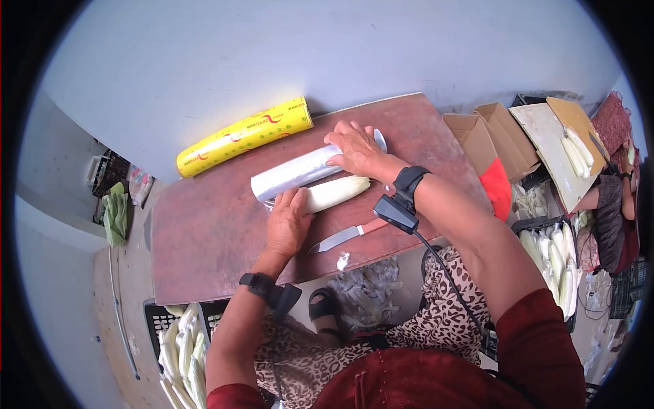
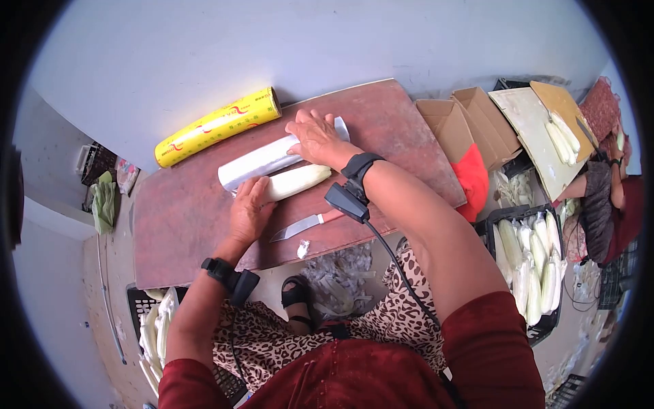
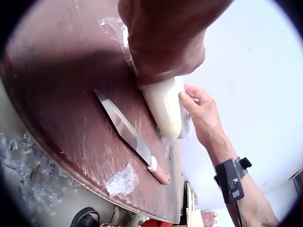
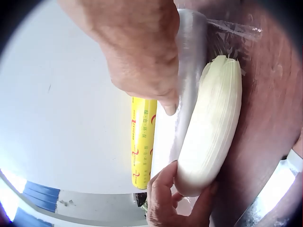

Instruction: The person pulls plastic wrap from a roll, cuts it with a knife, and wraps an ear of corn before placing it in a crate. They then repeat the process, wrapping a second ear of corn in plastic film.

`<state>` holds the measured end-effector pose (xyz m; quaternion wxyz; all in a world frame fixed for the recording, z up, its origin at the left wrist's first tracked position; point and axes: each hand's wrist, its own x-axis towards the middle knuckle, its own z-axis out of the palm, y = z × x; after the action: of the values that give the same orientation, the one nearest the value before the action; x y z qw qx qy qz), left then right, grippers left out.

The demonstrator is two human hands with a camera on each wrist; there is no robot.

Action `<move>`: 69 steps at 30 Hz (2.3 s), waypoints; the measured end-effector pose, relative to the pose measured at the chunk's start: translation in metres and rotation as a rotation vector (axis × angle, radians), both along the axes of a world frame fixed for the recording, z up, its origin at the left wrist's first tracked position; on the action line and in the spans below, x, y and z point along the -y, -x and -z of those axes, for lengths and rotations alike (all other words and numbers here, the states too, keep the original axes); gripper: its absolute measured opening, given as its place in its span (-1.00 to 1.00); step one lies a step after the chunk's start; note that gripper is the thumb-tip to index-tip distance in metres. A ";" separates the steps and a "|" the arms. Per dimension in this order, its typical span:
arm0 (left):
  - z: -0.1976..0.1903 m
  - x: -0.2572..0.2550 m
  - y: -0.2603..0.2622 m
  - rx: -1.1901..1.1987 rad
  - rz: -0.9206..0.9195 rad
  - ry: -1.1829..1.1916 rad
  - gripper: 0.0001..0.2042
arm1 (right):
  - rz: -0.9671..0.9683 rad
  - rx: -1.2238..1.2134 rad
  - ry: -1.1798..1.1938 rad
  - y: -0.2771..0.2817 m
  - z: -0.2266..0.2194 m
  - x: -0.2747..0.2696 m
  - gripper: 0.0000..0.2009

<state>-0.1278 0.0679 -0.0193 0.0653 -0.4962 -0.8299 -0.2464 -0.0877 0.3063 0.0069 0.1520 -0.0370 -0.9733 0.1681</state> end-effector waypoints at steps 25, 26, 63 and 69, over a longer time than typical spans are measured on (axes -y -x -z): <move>-0.012 0.005 0.021 0.085 0.076 0.133 -0.44 | -0.268 0.151 -0.132 -0.050 0.018 0.022 -0.47; -0.011 0.007 0.023 0.095 0.086 0.128 -0.44 | -0.249 0.129 -0.142 -0.051 0.023 0.022 -0.47; 0.003 0.034 0.042 -0.012 0.108 0.096 -0.92 | -0.176 0.078 -0.373 -0.051 0.022 0.032 -0.42; 0.001 0.025 0.043 -0.045 0.047 0.080 -0.92 | -0.123 0.065 -0.418 -0.042 0.020 0.048 -0.35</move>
<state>-0.1711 0.0426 -0.0206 0.0584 -0.5234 -0.8254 -0.2034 -0.0458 0.2586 -0.0135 0.1142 0.0492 -0.9918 -0.0298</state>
